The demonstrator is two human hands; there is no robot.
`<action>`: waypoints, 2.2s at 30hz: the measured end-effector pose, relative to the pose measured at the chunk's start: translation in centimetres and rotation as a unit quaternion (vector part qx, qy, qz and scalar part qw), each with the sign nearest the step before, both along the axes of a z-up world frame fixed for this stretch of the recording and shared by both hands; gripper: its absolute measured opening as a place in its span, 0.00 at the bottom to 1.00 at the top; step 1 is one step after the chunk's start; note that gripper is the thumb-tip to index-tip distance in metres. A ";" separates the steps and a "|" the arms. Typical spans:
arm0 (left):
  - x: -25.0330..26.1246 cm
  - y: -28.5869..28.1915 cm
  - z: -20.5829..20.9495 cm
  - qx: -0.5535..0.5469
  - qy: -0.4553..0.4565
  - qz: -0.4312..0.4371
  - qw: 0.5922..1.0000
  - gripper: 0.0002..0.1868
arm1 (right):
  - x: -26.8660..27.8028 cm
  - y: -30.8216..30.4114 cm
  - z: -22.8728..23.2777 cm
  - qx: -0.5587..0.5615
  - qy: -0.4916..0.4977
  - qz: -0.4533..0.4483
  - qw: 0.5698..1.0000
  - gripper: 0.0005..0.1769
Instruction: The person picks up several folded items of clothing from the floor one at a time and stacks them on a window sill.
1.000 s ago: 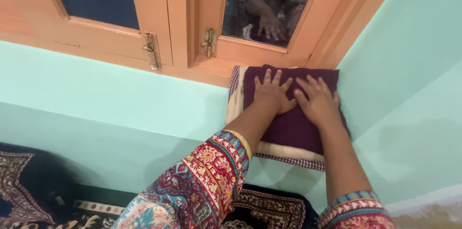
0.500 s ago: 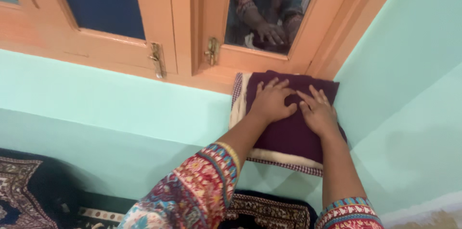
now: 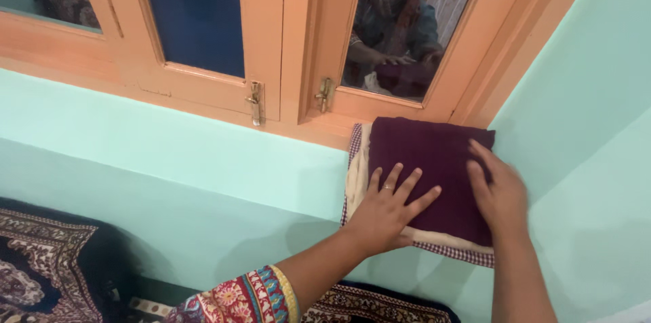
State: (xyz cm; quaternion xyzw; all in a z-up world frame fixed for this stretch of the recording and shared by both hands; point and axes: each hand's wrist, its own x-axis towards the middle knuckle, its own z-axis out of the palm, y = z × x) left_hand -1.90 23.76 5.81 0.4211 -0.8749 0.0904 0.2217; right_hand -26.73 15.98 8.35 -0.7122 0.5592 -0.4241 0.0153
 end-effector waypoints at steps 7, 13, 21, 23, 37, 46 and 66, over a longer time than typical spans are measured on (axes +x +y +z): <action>-0.6 -1.6 -1.2 -0.027 -0.006 -0.006 1.000 0.50 | 2.2 6.7 -6.6 -0.180 0.144 -0.030 0.973 0.21; -2.1 -2.7 -1.0 0.002 -0.029 0.038 0.999 0.47 | 1.8 4.1 -7.7 -0.232 0.095 -0.022 0.968 0.17; -0.2 -1.1 -1.5 0.006 0.040 -0.014 0.999 0.54 | 3.7 4.5 -1.8 -0.091 0.033 -0.065 0.993 0.19; 0.0 -1.2 -1.5 0.003 0.057 -0.026 0.998 0.55 | 4.0 1.9 -0.5 -0.135 0.019 0.038 0.990 0.22; -0.4 -1.8 -2.8 -0.011 0.057 -0.013 0.998 0.51 | -0.5 -13.0 -6.7 0.074 0.187 -0.048 0.978 0.34; 4.9 3.6 -3.2 -0.007 0.142 -0.125 0.982 0.35 | 9.5 3.1 0.4 -0.057 -0.086 0.096 0.990 0.15; 31.5 25.1 -29.0 0.240 0.264 0.280 0.891 0.29 | 33.2 15.9 -29.7 0.314 0.141 0.324 0.881 0.21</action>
